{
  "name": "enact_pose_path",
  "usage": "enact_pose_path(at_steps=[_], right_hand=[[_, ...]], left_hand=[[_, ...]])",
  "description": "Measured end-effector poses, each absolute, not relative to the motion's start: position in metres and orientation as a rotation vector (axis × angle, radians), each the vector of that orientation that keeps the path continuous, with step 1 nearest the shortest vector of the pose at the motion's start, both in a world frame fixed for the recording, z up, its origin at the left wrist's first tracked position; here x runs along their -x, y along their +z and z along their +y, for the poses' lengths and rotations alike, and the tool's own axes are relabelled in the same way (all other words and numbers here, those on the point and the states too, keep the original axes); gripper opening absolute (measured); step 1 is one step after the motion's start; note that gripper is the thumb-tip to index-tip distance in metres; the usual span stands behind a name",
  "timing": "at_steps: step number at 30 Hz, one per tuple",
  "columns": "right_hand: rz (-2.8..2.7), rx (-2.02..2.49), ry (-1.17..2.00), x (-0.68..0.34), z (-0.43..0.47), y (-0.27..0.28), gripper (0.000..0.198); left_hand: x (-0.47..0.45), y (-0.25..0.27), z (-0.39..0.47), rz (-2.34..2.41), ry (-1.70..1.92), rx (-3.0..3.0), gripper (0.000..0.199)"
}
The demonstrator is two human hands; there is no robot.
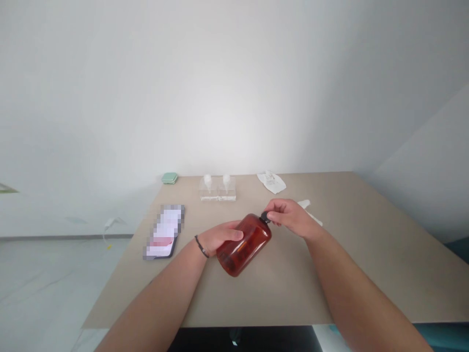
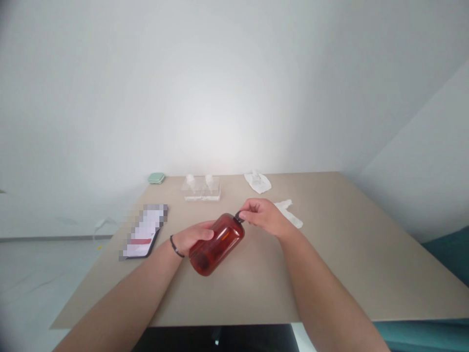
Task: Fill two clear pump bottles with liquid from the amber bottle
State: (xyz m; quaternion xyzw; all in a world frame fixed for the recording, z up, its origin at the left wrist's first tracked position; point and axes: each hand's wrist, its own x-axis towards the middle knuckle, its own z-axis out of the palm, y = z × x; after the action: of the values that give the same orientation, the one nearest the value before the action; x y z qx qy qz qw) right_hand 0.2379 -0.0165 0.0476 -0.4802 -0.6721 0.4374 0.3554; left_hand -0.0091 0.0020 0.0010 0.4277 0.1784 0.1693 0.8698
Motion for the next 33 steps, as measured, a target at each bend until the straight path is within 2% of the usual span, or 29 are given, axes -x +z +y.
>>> enact_pose_path(at_steps=[2, 4, 7, 10, 13, 15, 20, 24, 28, 33], right_hand=[[-1.771, 1.317, 0.961, -0.238, -0.015, 0.044, 0.058], [-1.752, 1.278, 0.902, -0.241, -0.015, 0.043, 0.063], [-1.677, 1.137, 1.091, -0.245, -0.016, 0.046, 0.042], [-1.671, 1.095, 1.223, -0.244, -0.017, 0.049, 0.042], [-1.683, 1.156, 1.197, -0.239, -0.016, 0.048, 0.037], [-1.723, 1.237, 1.094, -0.235, -0.014, 0.044, 0.037], [-1.972, 1.220, 0.702, -0.229, -0.014, 0.036, 0.056], [-2.122, 1.092, 0.575, -0.228, -0.017, 0.038, 0.050], [-2.099, 1.260, 0.500, -0.224, -0.018, 0.043, 0.047], [-1.909, 1.518, 0.416, -0.218, -0.023, 0.052, 0.049]], left_hand=[[0.009, 0.000, 0.003, 0.368, 0.342, -0.899, 0.057], [0.009, 0.001, 0.003, 0.356, 0.339, -0.893, 0.057], [0.009, 0.005, 0.003, 0.342, 0.336, -0.880, 0.057], [0.010, 0.007, 0.002, 0.365, 0.342, -0.870, 0.060], [0.010, 0.007, 0.002, 0.397, 0.329, -0.872, 0.060], [0.010, 0.007, 0.002, 0.396, 0.321, -0.882, 0.059], [0.010, 0.005, 0.003, 0.396, 0.315, -0.906, 0.057], [0.009, 0.003, 0.002, 0.391, 0.314, -0.936, 0.064], [0.003, 0.013, -0.005, 0.454, 0.408, -1.224, 0.067], [-0.007, 0.033, -0.018, 0.778, 0.652, -1.867, 0.076]])
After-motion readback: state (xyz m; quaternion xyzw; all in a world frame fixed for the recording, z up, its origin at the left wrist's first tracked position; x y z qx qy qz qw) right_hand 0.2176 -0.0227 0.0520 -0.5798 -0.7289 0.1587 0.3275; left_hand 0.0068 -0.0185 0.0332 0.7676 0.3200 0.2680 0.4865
